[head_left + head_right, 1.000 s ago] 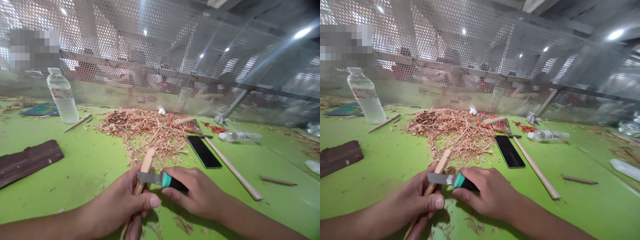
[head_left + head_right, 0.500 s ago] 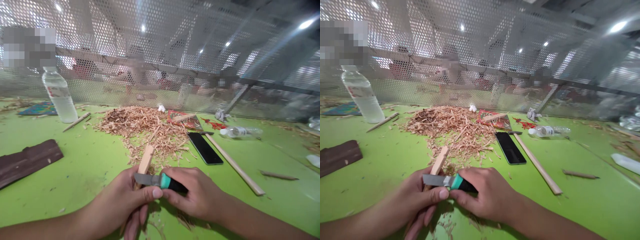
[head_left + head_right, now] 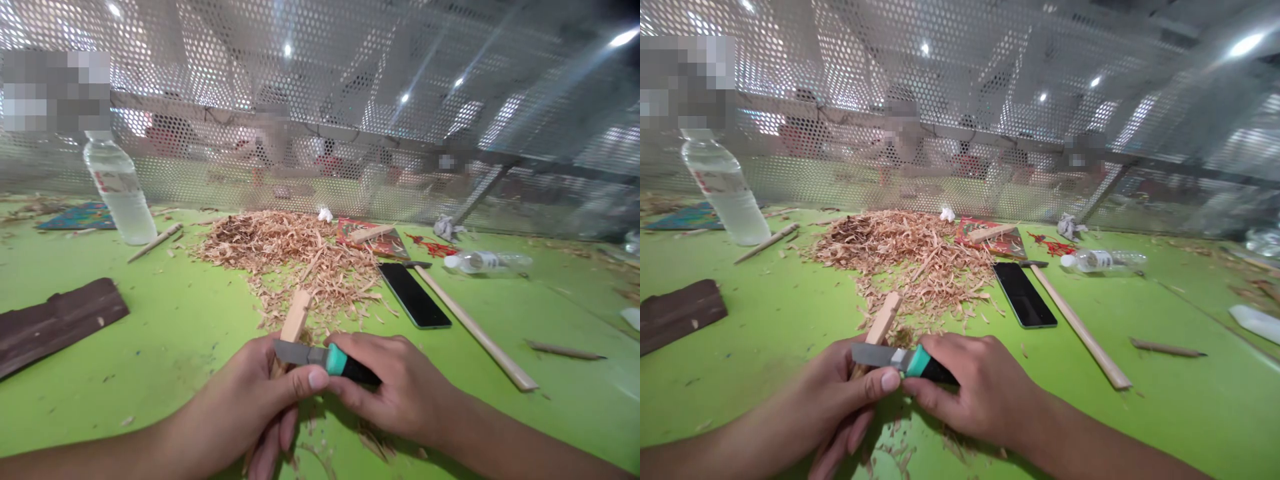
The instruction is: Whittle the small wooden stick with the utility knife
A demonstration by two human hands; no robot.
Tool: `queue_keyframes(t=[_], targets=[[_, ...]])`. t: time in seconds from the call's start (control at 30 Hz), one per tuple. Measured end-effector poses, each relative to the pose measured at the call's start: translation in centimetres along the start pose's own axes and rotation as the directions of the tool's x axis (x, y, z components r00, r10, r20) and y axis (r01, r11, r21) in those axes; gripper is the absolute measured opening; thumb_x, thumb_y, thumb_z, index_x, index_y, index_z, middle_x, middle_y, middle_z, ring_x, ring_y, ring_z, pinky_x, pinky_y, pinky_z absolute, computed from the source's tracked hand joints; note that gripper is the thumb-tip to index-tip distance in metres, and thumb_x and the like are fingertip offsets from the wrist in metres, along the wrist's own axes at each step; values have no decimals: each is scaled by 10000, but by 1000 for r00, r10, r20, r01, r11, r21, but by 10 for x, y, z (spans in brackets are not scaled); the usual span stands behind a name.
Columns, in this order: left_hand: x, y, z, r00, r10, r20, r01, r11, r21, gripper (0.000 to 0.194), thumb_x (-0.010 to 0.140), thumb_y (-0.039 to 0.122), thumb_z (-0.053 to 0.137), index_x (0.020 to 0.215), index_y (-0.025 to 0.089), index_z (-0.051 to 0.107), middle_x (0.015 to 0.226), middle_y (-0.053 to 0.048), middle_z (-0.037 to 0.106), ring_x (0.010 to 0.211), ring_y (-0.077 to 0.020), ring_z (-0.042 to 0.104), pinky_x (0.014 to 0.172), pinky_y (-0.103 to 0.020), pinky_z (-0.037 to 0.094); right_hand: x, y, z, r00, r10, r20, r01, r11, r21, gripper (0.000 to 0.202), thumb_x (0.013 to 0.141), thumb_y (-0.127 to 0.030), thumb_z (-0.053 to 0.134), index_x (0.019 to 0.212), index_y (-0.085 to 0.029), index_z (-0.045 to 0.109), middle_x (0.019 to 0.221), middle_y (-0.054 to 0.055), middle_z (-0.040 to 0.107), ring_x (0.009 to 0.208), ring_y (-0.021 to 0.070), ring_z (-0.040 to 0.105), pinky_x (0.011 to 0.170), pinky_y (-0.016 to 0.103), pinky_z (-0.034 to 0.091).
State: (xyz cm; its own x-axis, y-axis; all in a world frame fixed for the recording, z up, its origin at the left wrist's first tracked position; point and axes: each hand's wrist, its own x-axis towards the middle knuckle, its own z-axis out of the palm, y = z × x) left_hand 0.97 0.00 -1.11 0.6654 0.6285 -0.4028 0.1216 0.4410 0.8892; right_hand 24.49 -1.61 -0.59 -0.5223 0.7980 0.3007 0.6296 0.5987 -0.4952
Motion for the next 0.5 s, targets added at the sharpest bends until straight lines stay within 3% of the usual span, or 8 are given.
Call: queue_keyframes(t=[0.5], targets=[[-1, -7, 0, 999, 0, -37, 2, 998, 59, 628, 859, 676, 748, 512, 192, 551, 375, 1, 553, 281, -91, 526, 278, -132, 348, 5, -12, -10, 963, 172, 208, -216, 953, 213, 290, 1064, -490, 623, 955, -224, 657, 791, -30, 626, 711, 156, 580, 667, 258, 411]])
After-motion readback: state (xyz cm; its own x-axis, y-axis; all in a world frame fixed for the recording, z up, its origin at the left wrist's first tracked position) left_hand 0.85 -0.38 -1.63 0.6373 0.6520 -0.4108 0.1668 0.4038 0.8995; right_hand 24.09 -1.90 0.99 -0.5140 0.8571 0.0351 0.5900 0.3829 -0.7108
